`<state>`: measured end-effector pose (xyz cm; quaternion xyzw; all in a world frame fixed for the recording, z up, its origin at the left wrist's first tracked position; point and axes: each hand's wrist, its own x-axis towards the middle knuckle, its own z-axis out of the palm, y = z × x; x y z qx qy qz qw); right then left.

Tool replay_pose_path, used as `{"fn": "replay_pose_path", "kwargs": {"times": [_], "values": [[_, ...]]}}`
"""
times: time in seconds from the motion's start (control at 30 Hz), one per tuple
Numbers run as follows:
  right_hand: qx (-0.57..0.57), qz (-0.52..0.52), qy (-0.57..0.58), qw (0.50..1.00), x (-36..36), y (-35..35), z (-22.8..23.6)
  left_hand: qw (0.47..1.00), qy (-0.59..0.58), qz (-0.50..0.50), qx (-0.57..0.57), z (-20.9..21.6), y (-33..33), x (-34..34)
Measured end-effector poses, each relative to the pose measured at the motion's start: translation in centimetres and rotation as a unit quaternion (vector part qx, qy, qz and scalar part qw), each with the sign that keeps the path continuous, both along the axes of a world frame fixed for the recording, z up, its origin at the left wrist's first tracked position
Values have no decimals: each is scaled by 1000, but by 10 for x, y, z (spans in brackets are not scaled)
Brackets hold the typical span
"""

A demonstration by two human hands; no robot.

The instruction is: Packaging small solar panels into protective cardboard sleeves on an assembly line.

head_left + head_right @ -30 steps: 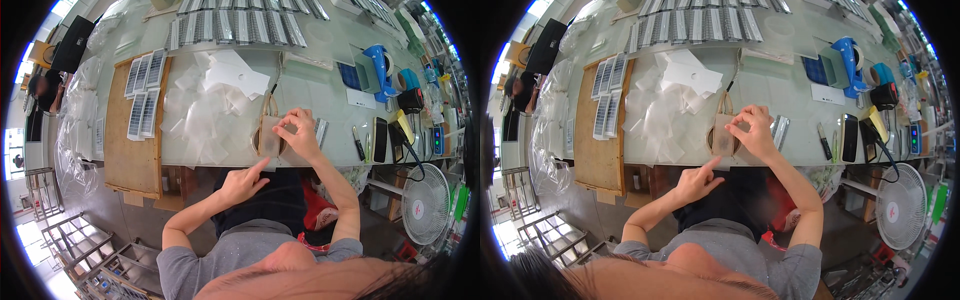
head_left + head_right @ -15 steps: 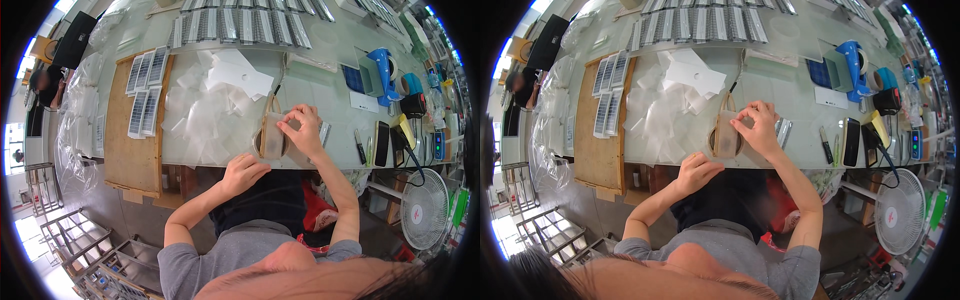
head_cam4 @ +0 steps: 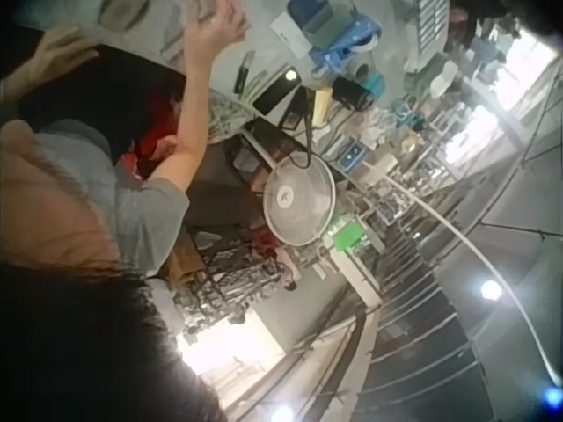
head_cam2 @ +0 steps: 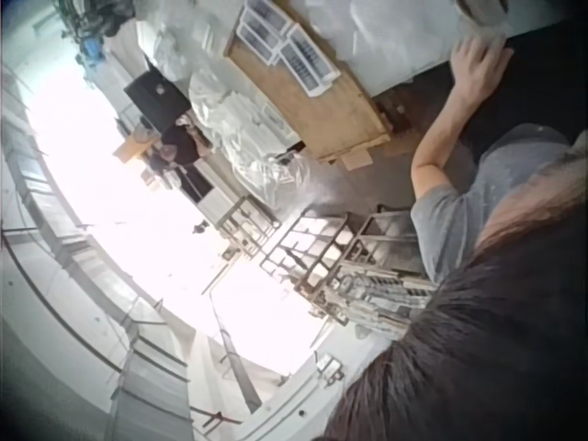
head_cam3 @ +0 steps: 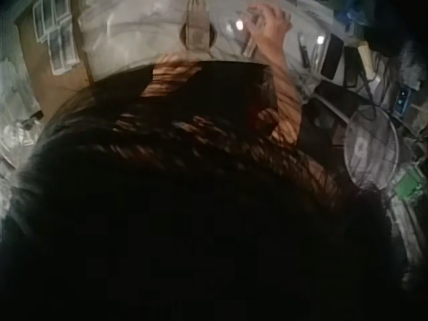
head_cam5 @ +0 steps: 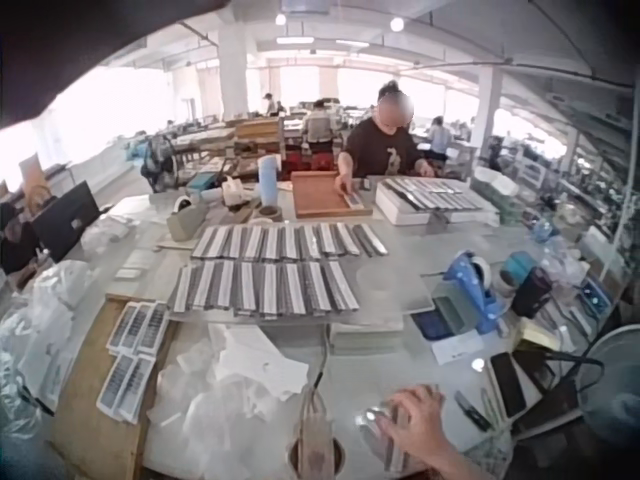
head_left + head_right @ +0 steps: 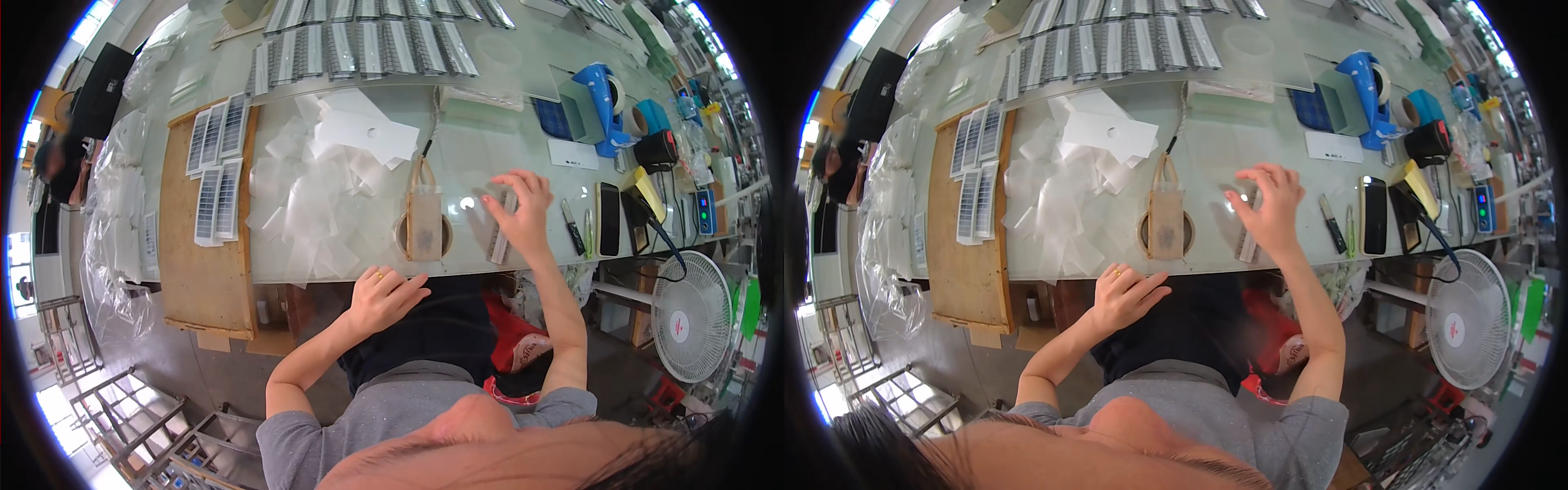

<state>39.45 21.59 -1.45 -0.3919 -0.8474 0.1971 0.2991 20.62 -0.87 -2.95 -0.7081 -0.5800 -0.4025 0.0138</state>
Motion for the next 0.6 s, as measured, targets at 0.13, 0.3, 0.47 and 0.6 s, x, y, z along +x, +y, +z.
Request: {"fn": "replay_pose_path", "kwargs": {"times": [0.13,0.3,0.47,0.6], "values": [[48,-39,-134,989,52,6,-15,999,43,8,2,-1,-2,2],[58,-24,-167,984,63,3,-18,998,62,10,-10,-4,-5,2],[18,-29,-163,986,60,6,-10,999,31,-2,-8,-2,-6,7],[49,-21,-167,984,62,3,-11,942,-243,-150,-176,8,-9,45]]}}
